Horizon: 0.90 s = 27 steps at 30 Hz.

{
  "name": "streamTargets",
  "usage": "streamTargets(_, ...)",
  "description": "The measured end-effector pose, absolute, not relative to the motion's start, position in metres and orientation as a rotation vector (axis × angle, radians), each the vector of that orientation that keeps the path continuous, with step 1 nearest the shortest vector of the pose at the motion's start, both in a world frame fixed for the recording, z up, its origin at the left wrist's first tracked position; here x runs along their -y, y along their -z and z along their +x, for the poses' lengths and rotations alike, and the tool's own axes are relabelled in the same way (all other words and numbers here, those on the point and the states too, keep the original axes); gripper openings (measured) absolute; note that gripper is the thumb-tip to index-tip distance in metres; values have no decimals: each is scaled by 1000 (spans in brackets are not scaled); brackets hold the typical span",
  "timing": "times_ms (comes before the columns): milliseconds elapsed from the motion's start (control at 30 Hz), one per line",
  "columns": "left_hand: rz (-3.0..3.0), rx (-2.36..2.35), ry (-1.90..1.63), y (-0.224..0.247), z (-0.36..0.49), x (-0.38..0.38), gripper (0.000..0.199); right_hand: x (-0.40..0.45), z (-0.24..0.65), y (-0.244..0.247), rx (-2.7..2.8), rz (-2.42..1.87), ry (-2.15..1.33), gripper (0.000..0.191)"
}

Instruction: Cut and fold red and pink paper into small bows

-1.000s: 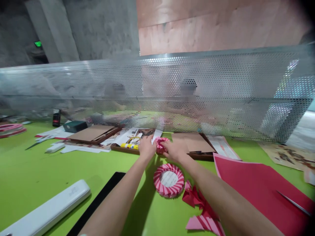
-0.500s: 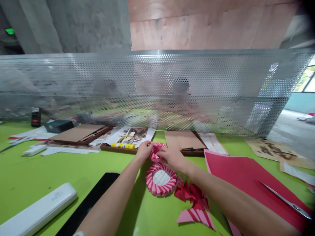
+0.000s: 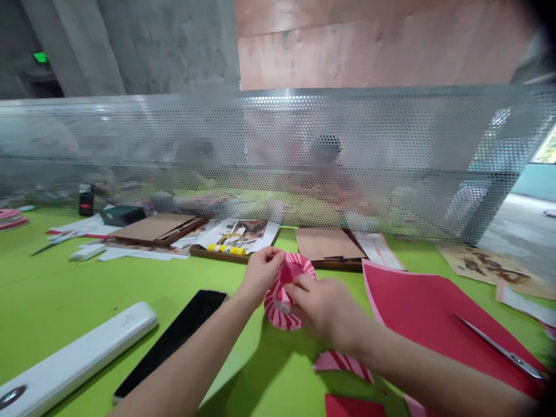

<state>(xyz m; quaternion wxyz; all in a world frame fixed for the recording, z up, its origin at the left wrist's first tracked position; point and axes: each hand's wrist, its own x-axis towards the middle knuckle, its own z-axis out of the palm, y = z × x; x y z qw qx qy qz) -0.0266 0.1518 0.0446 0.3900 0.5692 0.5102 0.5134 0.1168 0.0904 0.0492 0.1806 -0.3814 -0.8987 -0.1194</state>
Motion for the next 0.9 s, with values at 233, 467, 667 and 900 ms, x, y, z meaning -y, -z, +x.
streamTargets(233, 1270, -1235, -1136, -39, -36, -42, 21, -3, 104, -23, 2553, -841, 609, 15)
streamTargets(467, 1213, -1296, -1102, -21, -45, -15, 20, 10, 110, -15, 2556, -780, 199, 24)
streamTargets(667, 1204, -1178, -1104, -13, -42, -20, 22, -17, 123, -46, 2263, -1117, -378, 34)
streamTargets(900, 1265, -1216, -1111, -12, -43, -20, 21, -27, 112, -25, 2271, -1180, -430, 24)
